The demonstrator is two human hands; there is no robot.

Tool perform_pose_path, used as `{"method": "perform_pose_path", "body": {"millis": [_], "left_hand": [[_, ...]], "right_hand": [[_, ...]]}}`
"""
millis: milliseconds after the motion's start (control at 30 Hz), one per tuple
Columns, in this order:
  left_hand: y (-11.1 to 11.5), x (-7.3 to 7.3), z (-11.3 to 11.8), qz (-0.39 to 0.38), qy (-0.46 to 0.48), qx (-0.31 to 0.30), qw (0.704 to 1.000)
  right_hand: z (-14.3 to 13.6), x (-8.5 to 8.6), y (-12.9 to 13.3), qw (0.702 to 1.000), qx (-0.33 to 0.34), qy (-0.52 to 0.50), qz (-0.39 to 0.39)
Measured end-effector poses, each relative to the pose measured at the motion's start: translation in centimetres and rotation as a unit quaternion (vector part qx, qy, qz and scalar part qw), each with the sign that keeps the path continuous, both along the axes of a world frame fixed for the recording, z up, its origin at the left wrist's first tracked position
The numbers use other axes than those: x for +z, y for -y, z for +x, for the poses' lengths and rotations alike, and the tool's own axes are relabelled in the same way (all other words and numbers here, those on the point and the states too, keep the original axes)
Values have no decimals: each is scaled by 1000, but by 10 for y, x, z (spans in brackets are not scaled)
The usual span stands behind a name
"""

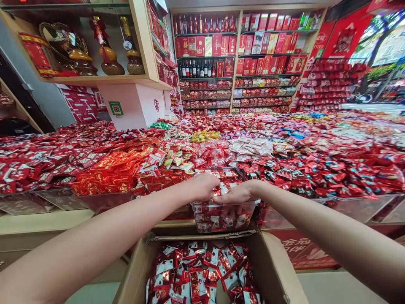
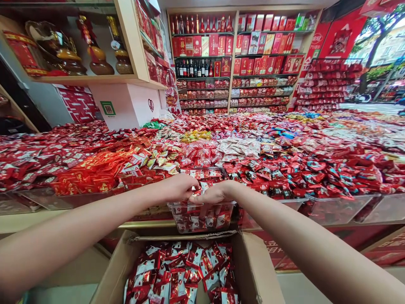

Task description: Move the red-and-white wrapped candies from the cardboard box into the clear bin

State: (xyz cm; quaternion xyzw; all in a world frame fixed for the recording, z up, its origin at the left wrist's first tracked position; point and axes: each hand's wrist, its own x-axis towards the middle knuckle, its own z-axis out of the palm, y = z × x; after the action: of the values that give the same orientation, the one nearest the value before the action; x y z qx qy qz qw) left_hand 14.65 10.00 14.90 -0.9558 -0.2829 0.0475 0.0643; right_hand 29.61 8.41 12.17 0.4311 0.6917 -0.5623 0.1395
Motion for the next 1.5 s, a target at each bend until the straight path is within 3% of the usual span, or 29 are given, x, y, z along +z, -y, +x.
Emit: {"method": "perform_pose_path", "body": {"millis": [233, 500, 800, 933, 1033, 1167, 1300, 1400, 1500], "left_hand": [[-3, -6, -3, 4, 11, -6, 1000], [2, -5, -4, 8, 16, -23, 1000], [7, -4, -1, 12, 5, -18, 1000], [7, -5, 0, 2, 3, -22, 1000], [8, -4, 1, -17, -3, -24, 1000], [10, 0, 4, -56, -14, -11, 998], [5, 0, 8, -102, -37, -5, 994], [1, -2, 11, -115, -51, 0, 992], [0, 0, 14, -118, -76, 9, 990]], "right_hand": [[8, 1, 3, 997, -33, 14, -66], [12, -4, 9, 996, 1, -87, 10], [5, -1, 14, 998, -45, 32, 37], [6, 0, 12, 992, -19, 78, 94], [10, -1, 11, 988, 15, 60, 141], [17, -4, 10, 984, 9, 7, 179], [27, 5, 13, 985, 4, -47, 164], [33, 17, 18, 962, -15, -21, 272], [33, 25, 20, 894, -53, 80, 437]]}}
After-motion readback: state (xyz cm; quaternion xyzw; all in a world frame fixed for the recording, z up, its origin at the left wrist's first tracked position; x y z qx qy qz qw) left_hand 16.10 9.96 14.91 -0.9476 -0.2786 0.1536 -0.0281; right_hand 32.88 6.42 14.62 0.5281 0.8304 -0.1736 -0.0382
